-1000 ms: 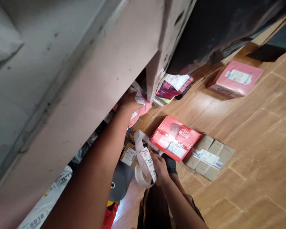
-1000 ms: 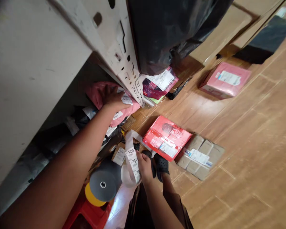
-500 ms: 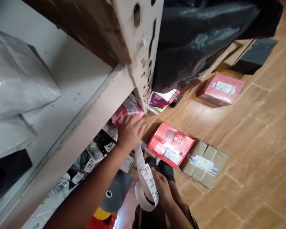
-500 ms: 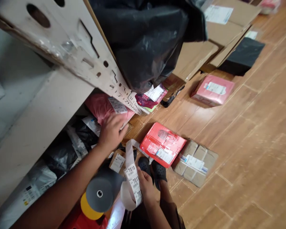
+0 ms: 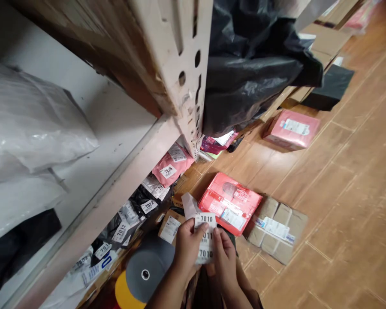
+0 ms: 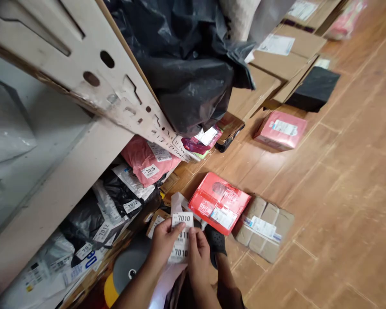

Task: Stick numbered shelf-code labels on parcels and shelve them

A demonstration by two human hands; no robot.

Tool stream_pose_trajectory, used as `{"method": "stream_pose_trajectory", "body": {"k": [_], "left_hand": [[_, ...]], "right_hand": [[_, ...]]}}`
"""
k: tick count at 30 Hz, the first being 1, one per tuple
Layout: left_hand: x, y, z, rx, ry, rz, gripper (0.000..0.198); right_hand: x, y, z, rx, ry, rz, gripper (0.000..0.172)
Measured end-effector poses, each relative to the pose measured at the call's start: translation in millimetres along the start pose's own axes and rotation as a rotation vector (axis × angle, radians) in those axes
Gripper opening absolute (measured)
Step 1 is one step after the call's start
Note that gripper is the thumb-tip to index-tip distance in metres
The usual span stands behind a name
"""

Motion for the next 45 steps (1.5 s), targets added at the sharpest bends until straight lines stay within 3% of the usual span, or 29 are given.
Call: {"method": "stream_pose_trajectory", "body": {"k": [3,5,10,12,15,19,26,31,35,37,41,45], "left_hand": [[16.6,3,-15,-0.098,0.095,-0.117,0.037],[28.0,2,-13,-0.091,0.048,-0.179,0.045],[42.0,-10,9,0.008,-0.008,-0.255,0.053],[38.1,-16,18,0.073,-0.063,-0.224,0.055],[31.0,-23,29,0.148,-0.155,-0.175,0.059],[30.7,-26,36,0.141,-0.182,-0.17,0.059],[33.9,-25,28,0.161,-0.215,-0.194,0.061],[46.3,-25,26,0.133,-0.245,-0.262,0.062],[58.9,-23,32,0.008,-0.118,-0.328,0.059],[57.4,-25,36,-0.033,0.005,-0.279,0.056],[45.2,-37,37,-0.129,0.247,-0.146,0.044],[37.4,-51,34,-0.285,0.392,-0.139,0.038]], "right_hand": [[-19,18,40,0.167,-0.065,0.023,0.052],[-41,33,77,0.285,-0.125,0.076,0.055],[-129,57,151,0.649,-0.522,0.386,0.051],[-161,58,160,0.781,-0.706,0.455,0.051],[-195,55,151,0.876,-0.983,0.517,0.047],[-209,55,131,0.888,-1.173,0.52,0.045],[-204,56,126,0.936,-1.145,0.527,0.046],[-172,17,132,0.959,-0.914,0.543,0.034],[-121,-4,92,0.558,-0.834,0.61,0.029],[-90,-7,66,0.371,-0.775,0.55,0.032],[-38,-7,16,-0.026,-0.446,0.48,0.046],[-4,-9,0,-0.105,-0.269,0.381,0.047]]}}
Point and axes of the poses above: each hand's wrist, its own y-axis towards the middle knuckle, its own x-axis out of the back of the hand, z = x × y, the point moved 6 cm from there along y, towards the middle knuckle, and after that the axes turned 8 degrees about -x, right-handed, at the moved point
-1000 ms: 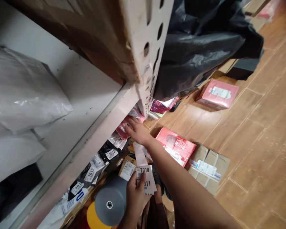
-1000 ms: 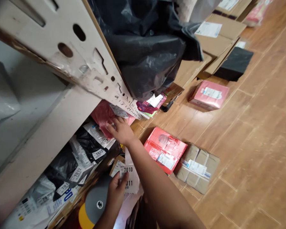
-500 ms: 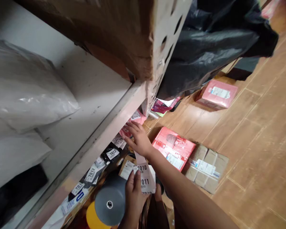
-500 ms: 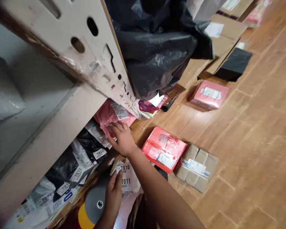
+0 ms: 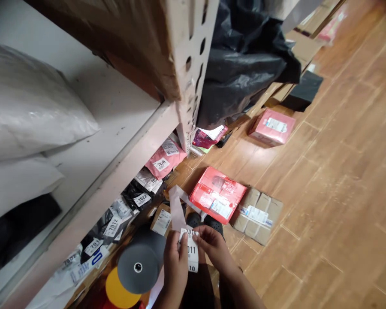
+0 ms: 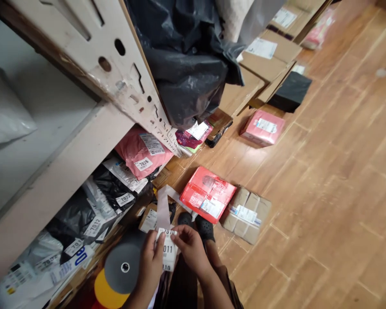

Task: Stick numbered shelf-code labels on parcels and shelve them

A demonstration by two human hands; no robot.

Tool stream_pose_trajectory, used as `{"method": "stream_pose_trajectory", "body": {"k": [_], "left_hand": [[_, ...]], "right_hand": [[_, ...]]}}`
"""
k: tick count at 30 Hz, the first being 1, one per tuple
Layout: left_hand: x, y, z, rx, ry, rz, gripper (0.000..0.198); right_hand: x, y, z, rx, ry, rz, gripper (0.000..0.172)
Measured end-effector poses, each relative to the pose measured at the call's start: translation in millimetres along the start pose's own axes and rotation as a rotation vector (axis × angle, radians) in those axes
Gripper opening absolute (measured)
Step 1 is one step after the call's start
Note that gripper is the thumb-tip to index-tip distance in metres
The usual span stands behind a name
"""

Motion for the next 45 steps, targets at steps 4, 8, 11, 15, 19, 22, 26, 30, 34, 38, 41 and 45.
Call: {"method": "stream_pose_trajectory", "body": {"k": [4,8,11,15,19,22,26,30,34,38,41,45], "left_hand": [[-12.5,-14,1,0.049,-0.054,0.123,0.039],[-20.2,-33,-2,0.091,-0.045,0.18,0.041],[-24.9,-49,-6,0.056,-0.016,0.153,0.038],[-45.2,-77,-9,0.075,-0.105,0.14,0.036],[-85.3,-112,-13,0.2,-0.278,0.111,0.039],[-128.1,-138,-26,0.292,-0.504,0.032,0.044],[-193.2,-167,-56,0.387,-0.8,-0.085,0.045],[-242.5,-188,-97,0.386,-0.939,-0.021,0.054],[-250.1,-209,-110,0.314,-0.884,-0.095,0.048],[-249.3,-242,-82,0.327,-0.79,-0.122,0.045],[-248.6,-272,-49,0.368,-0.738,-0.084,0.046],[-235.1,-316,-10,0.393,-0.633,-0.096,0.045]], "right_hand": [[20,-14,-6,-0.026,0.009,-0.032,0.046],[33,-31,-9,-0.065,-0.038,0.019,0.042],[41,-44,-14,-0.086,-0.048,0.065,0.04],[62,-60,-24,-0.146,0.012,0.083,0.037],[99,-77,-24,-0.174,0.146,0.095,0.04],[140,-94,-11,-0.158,0.116,0.091,0.043],[203,-123,25,-0.077,-0.107,0.074,0.042],[248,-153,60,-0.02,-0.258,0.068,0.043],[263,-174,60,-0.005,-0.34,0.133,0.043],[266,-180,15,-0.077,-0.382,0.217,0.042],[263,-178,-32,-0.193,-0.417,0.257,0.044],[249,-185,-88,-0.258,-0.524,0.314,0.038]]}}
Point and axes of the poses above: each hand's wrist, its own y-axis towards the middle knuckle, its own x-axis out of the back of the hand, z = x × y, the point moved 6 cm from there along y, towards the middle knuckle, and after that the axes turned 8 degrees about -x, right-handed, at the moved point
